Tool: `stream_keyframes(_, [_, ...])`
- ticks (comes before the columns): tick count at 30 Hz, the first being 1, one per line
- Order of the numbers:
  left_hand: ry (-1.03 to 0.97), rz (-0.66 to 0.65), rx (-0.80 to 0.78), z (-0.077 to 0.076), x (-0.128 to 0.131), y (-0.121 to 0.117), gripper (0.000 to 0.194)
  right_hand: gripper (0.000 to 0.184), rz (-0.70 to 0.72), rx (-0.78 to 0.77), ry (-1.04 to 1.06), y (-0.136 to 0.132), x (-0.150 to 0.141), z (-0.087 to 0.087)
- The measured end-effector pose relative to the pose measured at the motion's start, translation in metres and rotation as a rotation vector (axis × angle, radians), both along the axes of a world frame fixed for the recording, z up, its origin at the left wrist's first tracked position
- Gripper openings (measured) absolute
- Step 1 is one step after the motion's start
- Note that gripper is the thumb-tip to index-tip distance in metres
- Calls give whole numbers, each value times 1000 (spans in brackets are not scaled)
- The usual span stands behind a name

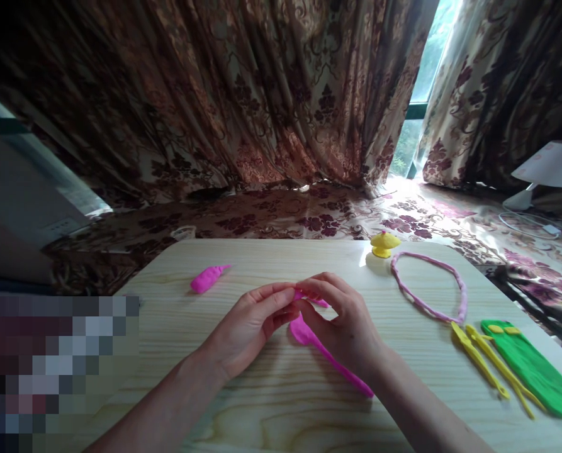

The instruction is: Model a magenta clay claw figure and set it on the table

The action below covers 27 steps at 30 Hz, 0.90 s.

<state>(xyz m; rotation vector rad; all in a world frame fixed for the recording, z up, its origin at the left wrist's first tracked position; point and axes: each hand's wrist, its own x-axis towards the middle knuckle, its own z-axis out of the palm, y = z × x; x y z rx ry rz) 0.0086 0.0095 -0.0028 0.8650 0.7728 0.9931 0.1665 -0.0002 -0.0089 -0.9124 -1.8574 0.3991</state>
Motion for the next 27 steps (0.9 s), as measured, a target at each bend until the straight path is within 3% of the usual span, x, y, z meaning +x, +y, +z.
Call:
stream_keyframes(7, [86,83,96,-2,5,-3,25,15,-87,10,22,-2,-2,-2])
stream_keyframes(11, [50,42,97,0,5,-5,27,18,-134,16,-21,-6,-3,-3])
stream_keyframes(17, [-127,6,-44,-1,2,-2,21,20,14,-42,53,-5,-6,-2])
stream_keyframes(23, [-114,-72,62,4,2,-4,24,8,-62,-89,125,0,-7,-3])
stream_keyframes(27, [-141,-133,45,7,1,-4,24,5,-47,-101,152,-2,-7,2])
